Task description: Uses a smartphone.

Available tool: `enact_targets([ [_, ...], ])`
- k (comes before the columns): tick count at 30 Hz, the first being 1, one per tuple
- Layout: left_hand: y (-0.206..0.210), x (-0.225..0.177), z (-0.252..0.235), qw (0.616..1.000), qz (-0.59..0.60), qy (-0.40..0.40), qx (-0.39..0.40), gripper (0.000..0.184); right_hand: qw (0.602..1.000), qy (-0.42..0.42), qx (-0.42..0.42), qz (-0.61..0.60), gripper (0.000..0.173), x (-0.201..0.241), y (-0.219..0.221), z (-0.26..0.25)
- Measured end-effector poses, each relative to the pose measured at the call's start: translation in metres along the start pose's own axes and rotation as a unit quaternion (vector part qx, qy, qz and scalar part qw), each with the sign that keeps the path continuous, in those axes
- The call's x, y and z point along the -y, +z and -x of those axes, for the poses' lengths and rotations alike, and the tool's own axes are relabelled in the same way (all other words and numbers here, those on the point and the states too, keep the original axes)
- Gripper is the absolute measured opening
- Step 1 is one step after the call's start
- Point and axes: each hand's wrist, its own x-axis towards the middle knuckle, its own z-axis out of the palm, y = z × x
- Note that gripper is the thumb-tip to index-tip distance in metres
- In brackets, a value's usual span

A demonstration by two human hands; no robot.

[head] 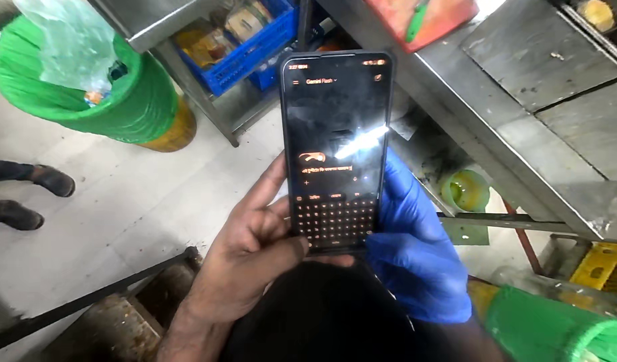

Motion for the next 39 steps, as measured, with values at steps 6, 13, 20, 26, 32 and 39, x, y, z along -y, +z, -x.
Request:
enact_targets([
  [6, -0.001, 0.002, -0.045, 1.0, 0.005, -0.018, 0.001, 0.089, 1.0, -0.001, -0.019, -0.016, 0.084, 0.015, -0.03, -0.021],
  [13, 0.002, 0.004, -0.102, 1.0, 0.0, -0.015, 0.015, 0.091, 1.0, -0.019, -0.014, -0.019, 0.083, 0.039, -0.071, -0.051],
  [20, 0.014, 0.013, -0.151, 1.0, -0.004, -0.006, 0.013, 0.094, 1.0, -0.017, -0.011, -0.015, 0.081, 0.067, -0.111, -0.07],
  [26, 0.022, 0.027, -0.185, 1.0, 0.006, 0.001, 0.007, 0.091, 0.999, -0.028, -0.013, 0.016, 0.084, 0.084, -0.141, -0.078],
  [32, 0.018, 0.019, -0.209, 1.0, -0.021, -0.013, 0.008, 0.09, 0.998, -0.045, -0.031, 0.01, 0.084, 0.086, -0.149, -0.094],
  [39, -0.002, -0.005, -0.227, 0.999, -0.038, -0.026, 0.024, 0.088, 0.996, -0.068, -0.05, 0.015, 0.084, 0.081, -0.139, -0.12],
])
